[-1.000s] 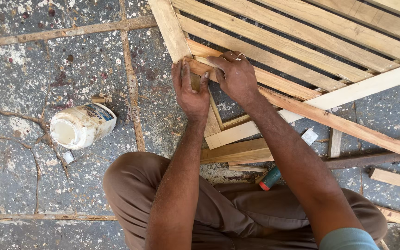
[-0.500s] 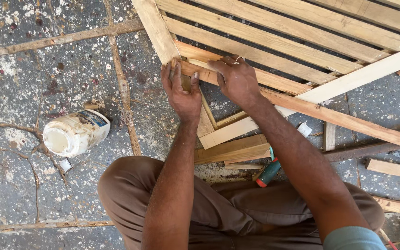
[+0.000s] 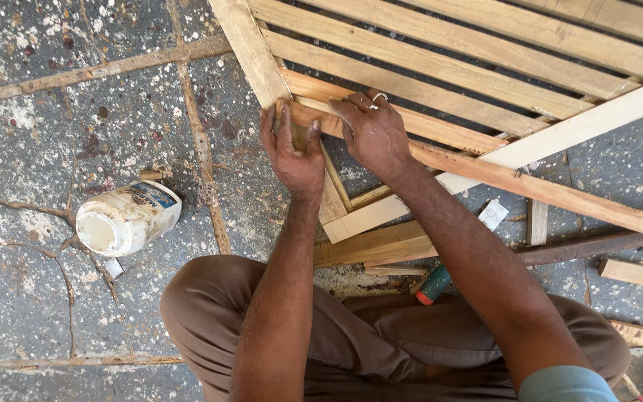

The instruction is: The person assembles a slatted wooden structure by placing wood strips into a triangular frame and marking them with a pencil.

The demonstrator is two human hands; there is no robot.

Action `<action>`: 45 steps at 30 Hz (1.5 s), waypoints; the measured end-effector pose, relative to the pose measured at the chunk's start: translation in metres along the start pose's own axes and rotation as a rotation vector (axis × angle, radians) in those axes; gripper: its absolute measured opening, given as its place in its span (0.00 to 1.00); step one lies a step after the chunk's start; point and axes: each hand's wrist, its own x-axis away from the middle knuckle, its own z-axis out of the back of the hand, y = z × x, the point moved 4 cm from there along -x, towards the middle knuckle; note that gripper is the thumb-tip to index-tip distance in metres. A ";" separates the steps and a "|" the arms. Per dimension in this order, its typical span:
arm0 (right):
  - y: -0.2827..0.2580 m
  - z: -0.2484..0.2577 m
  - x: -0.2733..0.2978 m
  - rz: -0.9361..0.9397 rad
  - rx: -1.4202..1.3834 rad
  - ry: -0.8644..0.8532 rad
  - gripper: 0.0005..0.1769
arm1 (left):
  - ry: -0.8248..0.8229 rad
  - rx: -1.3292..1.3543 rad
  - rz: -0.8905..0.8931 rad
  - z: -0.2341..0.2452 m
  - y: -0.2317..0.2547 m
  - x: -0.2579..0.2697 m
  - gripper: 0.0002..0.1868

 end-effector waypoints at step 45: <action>0.024 0.006 -0.009 -0.193 -0.412 -0.245 0.32 | -0.129 -0.101 -0.033 -0.007 0.002 0.002 0.41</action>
